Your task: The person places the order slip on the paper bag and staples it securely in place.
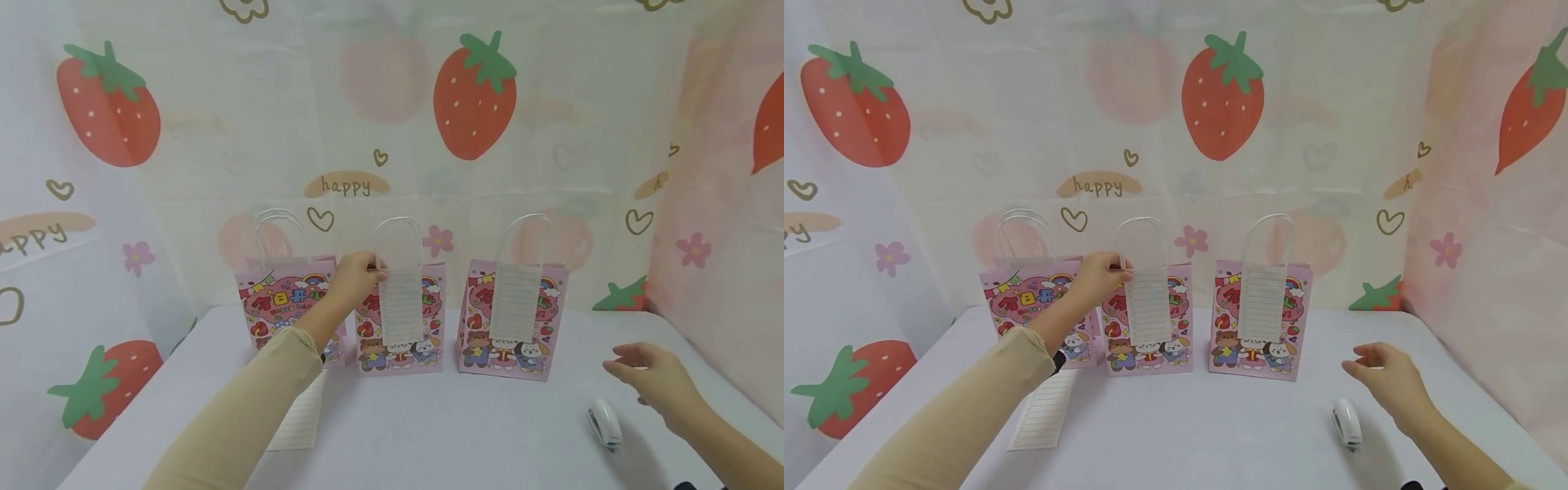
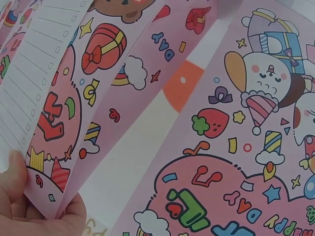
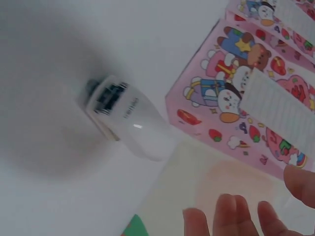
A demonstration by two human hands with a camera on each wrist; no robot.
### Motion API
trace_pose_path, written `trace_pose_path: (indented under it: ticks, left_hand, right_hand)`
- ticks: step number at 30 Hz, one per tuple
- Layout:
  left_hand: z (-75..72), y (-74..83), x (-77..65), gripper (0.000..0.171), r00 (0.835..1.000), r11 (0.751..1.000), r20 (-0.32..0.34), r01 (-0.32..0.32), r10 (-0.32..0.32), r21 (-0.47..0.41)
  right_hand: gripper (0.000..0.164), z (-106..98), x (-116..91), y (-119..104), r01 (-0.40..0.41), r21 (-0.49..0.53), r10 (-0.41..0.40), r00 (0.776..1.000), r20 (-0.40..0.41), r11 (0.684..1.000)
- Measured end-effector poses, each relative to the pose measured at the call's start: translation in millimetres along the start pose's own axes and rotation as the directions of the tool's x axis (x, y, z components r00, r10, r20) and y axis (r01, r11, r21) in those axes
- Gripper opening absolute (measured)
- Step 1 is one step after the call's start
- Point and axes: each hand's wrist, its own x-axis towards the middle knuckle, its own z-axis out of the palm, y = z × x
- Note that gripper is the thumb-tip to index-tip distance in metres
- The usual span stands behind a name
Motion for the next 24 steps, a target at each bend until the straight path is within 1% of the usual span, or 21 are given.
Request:
trace_pose_path:
  ticks: [3,7,13,16,19,21,22,24]
  left_hand:
    - [-0.4,1.0,0.0,0.010,1.000,1.000,0.001,0.010,-0.010,-0.003]
    - [-1.0,1.7,-0.5,0.010,1.000,1.000,-0.003,0.004,-0.004,-0.001]
    - [-1.2,1.8,-1.7,0.009,1.000,1.000,-0.003,-0.002,0.002,-0.007]
    - [-1.0,1.8,-1.7,0.009,1.000,1.000,-0.005,-0.002,0.002,-0.009]
    - [-0.6,2.1,-1.8,0.009,1.000,1.000,-0.009,-0.003,0.003,-0.006]
    - [-0.7,2.3,-1.9,0.009,1.000,1.000,-0.011,-0.004,0.004,-0.004]
    - [-0.7,2.3,-1.9,0.009,1.000,1.000,-0.012,-0.005,0.005,-0.004]
    - [-0.5,2.0,-1.8,0.009,1.000,1.000,-0.016,-0.009,0.009,-0.002]
  right_hand:
    - [0.062,1.0,-1.1,8.8,-0.064,0.047,0.060,0.995,0.082,0.997]
    - [0.070,3.2,-3.1,19.3,-0.127,0.082,0.113,0.981,0.156,0.989]
    - [0.074,9.8,-6.0,31.3,-0.234,0.116,0.199,0.947,0.250,0.965]
    - [0.074,13.4,-8.1,37.2,-0.265,0.106,0.223,0.928,0.299,0.958]
    - [0.075,16.5,-9.3,41.9,-0.308,0.078,0.264,0.901,0.345,0.948]
    - [0.075,18.7,-9.6,43.9,-0.330,0.054,0.290,0.886,0.361,0.942]
    - [0.076,19.8,-9.6,44.5,-0.341,0.047,0.301,0.880,0.368,0.939]
    - [0.075,22.1,-9.5,45.4,-0.347,0.040,0.309,0.877,0.369,0.937]
